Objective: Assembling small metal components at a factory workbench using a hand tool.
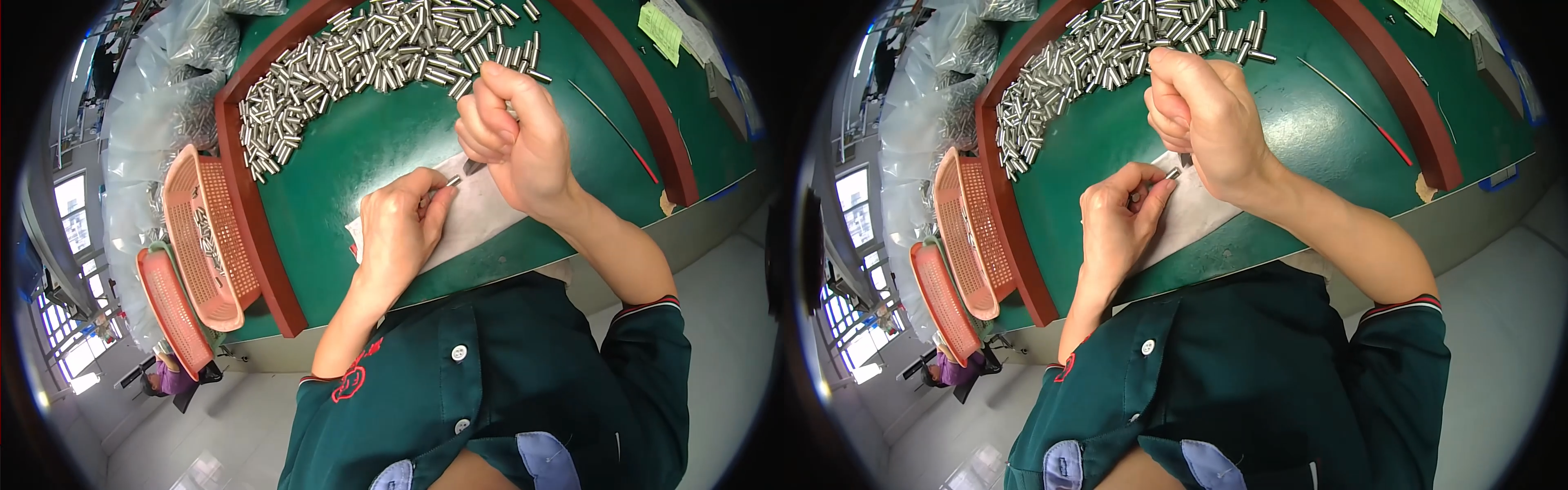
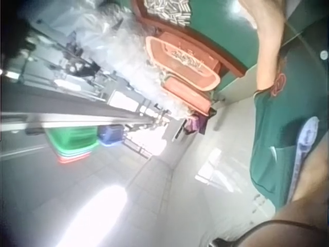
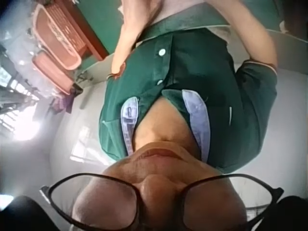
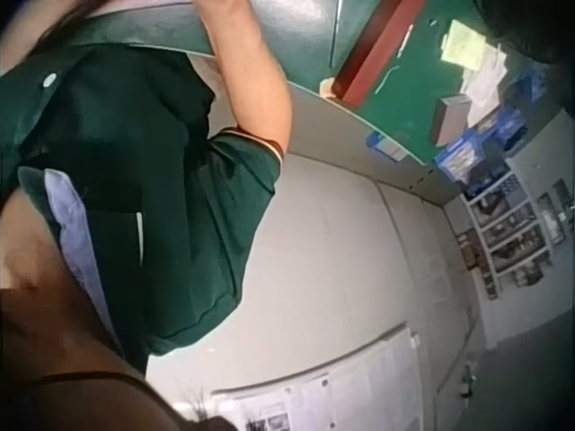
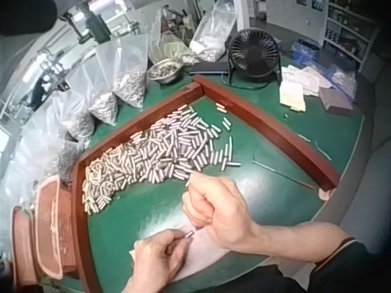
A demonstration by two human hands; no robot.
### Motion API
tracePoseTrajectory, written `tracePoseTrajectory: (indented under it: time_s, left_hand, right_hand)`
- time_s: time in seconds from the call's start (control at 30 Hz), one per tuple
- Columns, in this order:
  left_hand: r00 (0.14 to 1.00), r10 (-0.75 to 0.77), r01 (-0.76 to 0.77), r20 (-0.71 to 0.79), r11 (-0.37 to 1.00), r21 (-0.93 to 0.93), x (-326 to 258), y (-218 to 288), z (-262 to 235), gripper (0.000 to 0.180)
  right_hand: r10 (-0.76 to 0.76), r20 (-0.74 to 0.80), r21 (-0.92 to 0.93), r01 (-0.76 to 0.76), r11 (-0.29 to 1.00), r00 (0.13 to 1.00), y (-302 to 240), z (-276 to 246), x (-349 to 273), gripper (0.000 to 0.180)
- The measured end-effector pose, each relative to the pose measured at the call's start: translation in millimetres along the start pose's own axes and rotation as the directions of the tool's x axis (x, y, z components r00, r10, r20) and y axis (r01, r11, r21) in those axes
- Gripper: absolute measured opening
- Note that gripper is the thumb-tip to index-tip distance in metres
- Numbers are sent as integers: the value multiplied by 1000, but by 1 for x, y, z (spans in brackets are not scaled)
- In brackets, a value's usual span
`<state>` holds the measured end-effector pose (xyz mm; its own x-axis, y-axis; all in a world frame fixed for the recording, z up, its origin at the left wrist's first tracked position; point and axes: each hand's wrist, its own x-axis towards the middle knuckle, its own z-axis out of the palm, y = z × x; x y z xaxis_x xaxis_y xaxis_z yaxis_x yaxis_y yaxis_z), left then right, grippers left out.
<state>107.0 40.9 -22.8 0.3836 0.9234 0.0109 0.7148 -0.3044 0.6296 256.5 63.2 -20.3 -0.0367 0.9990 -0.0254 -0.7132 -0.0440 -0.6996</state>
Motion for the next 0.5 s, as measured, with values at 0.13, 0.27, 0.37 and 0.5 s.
tracePoseTrajectory:
  time_s: [0.13, 0.27, 0.37, 0.5]
  left_hand:
    - [998, 29, -31, -51, 998, -50, 0, -3, 3, 7]
    - [997, 51, -55, -58, 996, -70, -1, -5, 3, 7]
    - [998, 39, -43, -46, 996, -83, 0, -6, 3, 7]
    - [999, 26, -31, -48, 995, -95, 0, -8, 3, 7]
  right_hand:
    - [45, 16, -11, -45, 999, 999, 2, 0, -1, 41]
    - [78, 69, -49, -74, 996, 995, 2, 1, -3, 43]
    - [84, 68, -58, -80, 995, 994, 3, 0, -2, 43]
    - [81, 76, -64, -76, 995, 994, 4, 0, -1, 43]
